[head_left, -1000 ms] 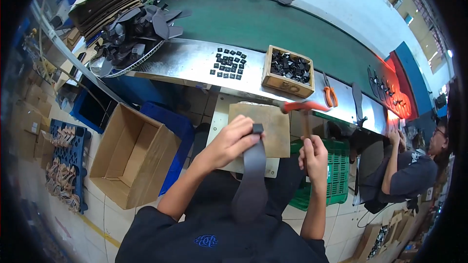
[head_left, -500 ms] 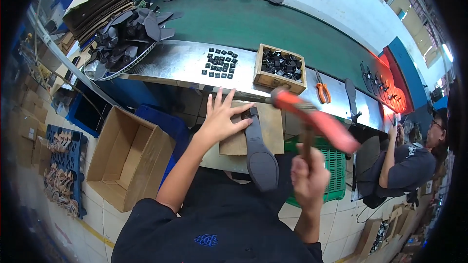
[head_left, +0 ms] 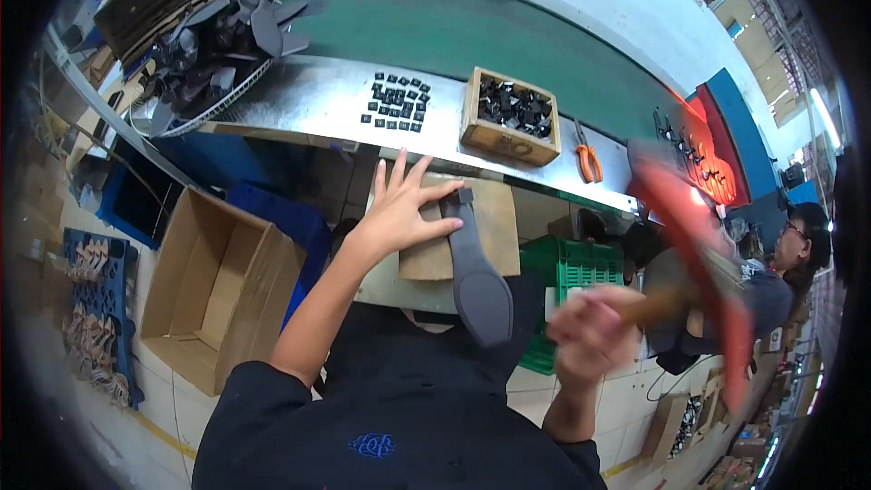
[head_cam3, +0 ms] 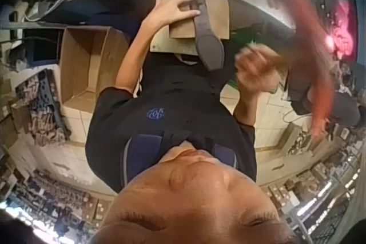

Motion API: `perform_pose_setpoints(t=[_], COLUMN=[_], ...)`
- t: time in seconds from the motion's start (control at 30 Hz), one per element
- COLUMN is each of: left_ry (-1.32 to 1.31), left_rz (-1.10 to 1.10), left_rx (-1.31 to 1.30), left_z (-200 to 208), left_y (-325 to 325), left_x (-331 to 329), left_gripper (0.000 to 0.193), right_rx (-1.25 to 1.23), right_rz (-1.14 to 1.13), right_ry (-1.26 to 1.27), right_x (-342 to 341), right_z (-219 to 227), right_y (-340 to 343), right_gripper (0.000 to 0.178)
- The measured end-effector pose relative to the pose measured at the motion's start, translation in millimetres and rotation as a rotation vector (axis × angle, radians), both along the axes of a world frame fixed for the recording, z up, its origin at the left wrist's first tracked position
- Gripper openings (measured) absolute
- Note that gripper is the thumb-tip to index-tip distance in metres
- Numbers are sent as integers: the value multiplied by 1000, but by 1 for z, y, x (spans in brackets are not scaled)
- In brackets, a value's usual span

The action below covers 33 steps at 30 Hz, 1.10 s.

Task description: Hammering and trimming black shoe components onto a sole at a workstation.

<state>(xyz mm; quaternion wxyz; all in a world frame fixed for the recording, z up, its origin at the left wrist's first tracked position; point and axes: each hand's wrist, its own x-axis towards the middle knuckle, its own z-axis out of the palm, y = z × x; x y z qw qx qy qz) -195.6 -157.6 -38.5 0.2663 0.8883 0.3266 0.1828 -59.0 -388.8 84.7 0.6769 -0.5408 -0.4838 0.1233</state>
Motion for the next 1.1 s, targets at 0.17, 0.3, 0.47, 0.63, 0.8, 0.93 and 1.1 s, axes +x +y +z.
perform_pose_setpoints(t=[0.17,0.3,0.47,0.63,0.8,0.93,1.1], left_ry=[46,-32,-427,-589,-544,-581,-595], left_rz=[-51,-76,-238,-342,-322,-393,-498], left_rx=[-1,213,-197,-604,-737,-734,-767], left_z=[-3,9,24,82,96,96,97], left_y=[0,6,-54,-115,-124,-128,-135], left_x=[-6,3,-13,-44,-53,-52,-48], left_gripper=[70,44,24,23,21,18,19], right_rx=[-619,-440,-446,-644,-480,-309,-65], right_rz=[48,31,-160,-23,144,462,734], right_ry=[-337,74,-514,-755,-1086,-322,31], right_x=[24,23,59,48,43,39,27], right_z=[5,19,-15,-51,-50,-30,-23], right_y=[20,14,19,40,49,26,18], right_gripper=[17,22,23,40,43,28,24])
